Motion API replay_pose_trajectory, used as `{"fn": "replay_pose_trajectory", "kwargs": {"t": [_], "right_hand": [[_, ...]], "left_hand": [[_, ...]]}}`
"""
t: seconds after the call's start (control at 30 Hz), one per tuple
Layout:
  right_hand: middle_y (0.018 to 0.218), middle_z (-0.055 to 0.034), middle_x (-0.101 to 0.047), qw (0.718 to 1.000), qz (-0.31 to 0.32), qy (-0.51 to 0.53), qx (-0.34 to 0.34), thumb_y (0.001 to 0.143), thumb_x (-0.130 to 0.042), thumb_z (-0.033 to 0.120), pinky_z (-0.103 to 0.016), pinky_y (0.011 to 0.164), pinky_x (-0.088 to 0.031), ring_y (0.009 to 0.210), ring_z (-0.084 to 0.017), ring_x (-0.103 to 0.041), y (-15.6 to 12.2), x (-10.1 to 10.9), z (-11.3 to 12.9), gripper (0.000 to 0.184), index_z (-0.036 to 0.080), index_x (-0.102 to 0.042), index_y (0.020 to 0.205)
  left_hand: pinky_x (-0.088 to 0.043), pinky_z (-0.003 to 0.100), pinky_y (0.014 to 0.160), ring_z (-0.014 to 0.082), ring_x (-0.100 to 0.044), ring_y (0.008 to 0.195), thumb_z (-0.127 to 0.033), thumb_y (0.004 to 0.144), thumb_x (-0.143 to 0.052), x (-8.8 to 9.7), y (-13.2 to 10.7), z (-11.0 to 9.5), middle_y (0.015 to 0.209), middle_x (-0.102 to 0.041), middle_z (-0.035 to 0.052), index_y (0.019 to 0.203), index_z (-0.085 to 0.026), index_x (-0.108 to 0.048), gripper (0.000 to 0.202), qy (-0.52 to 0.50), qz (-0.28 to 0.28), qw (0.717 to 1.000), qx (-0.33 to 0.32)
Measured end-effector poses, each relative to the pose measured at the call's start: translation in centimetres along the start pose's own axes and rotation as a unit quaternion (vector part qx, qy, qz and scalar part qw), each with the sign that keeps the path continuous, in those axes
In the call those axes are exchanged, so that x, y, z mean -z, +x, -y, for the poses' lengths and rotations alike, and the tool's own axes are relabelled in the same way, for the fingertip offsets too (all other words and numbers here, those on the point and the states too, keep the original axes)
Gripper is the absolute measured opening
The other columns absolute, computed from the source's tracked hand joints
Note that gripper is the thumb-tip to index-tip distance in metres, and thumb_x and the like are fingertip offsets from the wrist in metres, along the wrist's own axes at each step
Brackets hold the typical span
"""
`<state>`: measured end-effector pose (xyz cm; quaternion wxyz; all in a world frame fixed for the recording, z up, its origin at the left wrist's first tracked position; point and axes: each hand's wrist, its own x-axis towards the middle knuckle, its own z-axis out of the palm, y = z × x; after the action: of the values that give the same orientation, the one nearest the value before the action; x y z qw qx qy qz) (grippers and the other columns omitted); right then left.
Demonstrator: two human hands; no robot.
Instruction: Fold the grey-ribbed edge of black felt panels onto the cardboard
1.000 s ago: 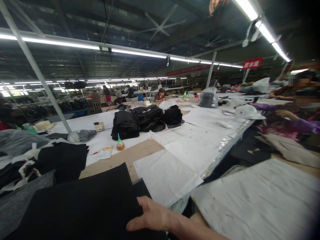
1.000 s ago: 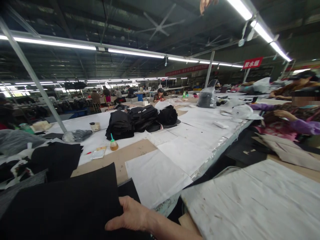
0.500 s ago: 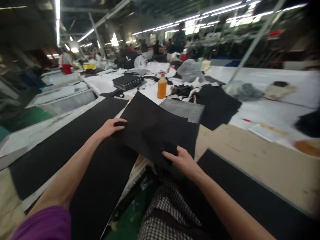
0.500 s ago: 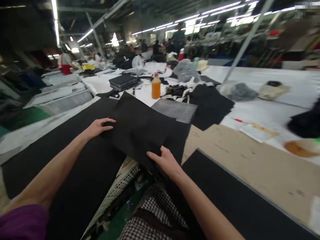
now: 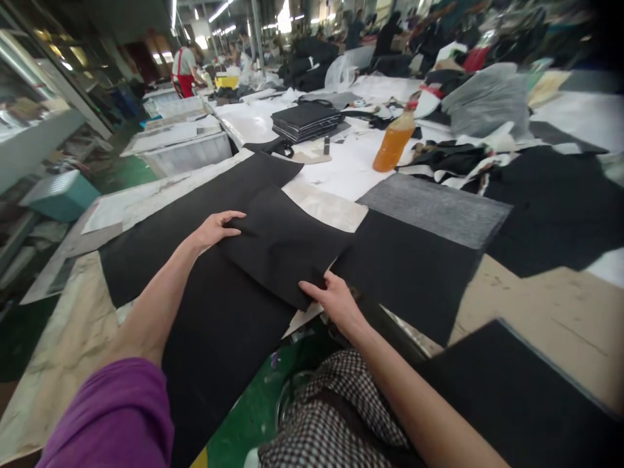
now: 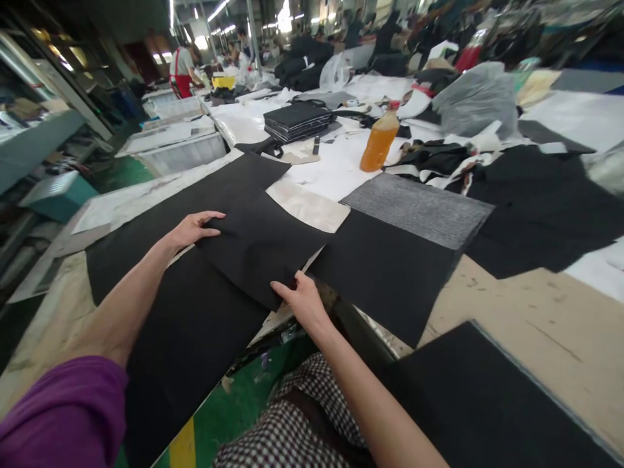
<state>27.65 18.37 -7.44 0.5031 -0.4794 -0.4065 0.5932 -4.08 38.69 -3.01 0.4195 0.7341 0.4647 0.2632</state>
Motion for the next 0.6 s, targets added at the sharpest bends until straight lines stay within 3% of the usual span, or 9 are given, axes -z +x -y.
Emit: {"fn": "replay_pose_trajectory", "kwargs": {"t": [0.17, 0.33, 0.47, 0.6], "right_hand": [[0.081, -0.0015, -0.069, 0.996, 0.033, -0.079, -0.026, 0.076, -0.070, 0.042, -0.027, 0.052, -0.047, 0.062, -0.016, -0.061, -0.5, -2.1, -2.1, 0.037, 0.017, -0.062, 0.101], [0.080, -0.0005, -0.067, 0.979, 0.004, -0.205, 0.015, 0.075, -0.071, 0.041, -0.031, 0.065, -0.048, 0.071, -0.019, -0.060, -1.5, -3.6, -4.0, 0.032, 0.020, -0.062, 0.097], [0.070, 0.0024, -0.060, 0.951, -0.015, -0.307, 0.016, 0.077, -0.069, 0.043, -0.030, 0.061, -0.040, 0.065, -0.018, -0.054, -2.2, -4.3, -4.2, 0.026, 0.021, -0.057, 0.083], [0.068, 0.0032, -0.056, 0.943, -0.021, -0.332, 0.018, 0.078, -0.069, 0.046, -0.029, 0.059, -0.036, 0.063, -0.017, -0.051, -2.5, -4.6, -4.3, 0.029, 0.022, -0.052, 0.079]], "left_hand": [[-0.046, 0.039, 0.100, 0.0250, -0.059, 0.112, -0.042, 0.068, -0.079, 1.6, -2.8, 3.0, 0.123, -0.065, 0.0096, 0.130, -0.015, -0.058, 0.071, 0.046, -0.023, 0.999, -0.004], [-0.043, 0.036, 0.099, 0.0222, -0.060, 0.104, -0.037, 0.070, -0.078, 1.5, -4.0, 5.5, 0.107, -0.068, 0.0061, 0.136, -0.015, -0.054, 0.074, 0.121, -0.065, 0.991, 0.007], [-0.042, 0.026, 0.095, 0.0154, -0.058, 0.100, -0.037, 0.072, -0.075, 1.6, -4.4, 6.2, 0.107, -0.066, 0.0008, 0.139, -0.014, -0.050, 0.075, 0.142, -0.072, 0.987, 0.004], [-0.038, 0.017, 0.094, 0.0065, -0.053, 0.100, -0.040, 0.080, -0.065, 2.1, -4.9, 6.1, 0.109, -0.060, -0.0084, 0.141, -0.015, -0.044, 0.069, 0.161, -0.058, 0.985, -0.001]]}}
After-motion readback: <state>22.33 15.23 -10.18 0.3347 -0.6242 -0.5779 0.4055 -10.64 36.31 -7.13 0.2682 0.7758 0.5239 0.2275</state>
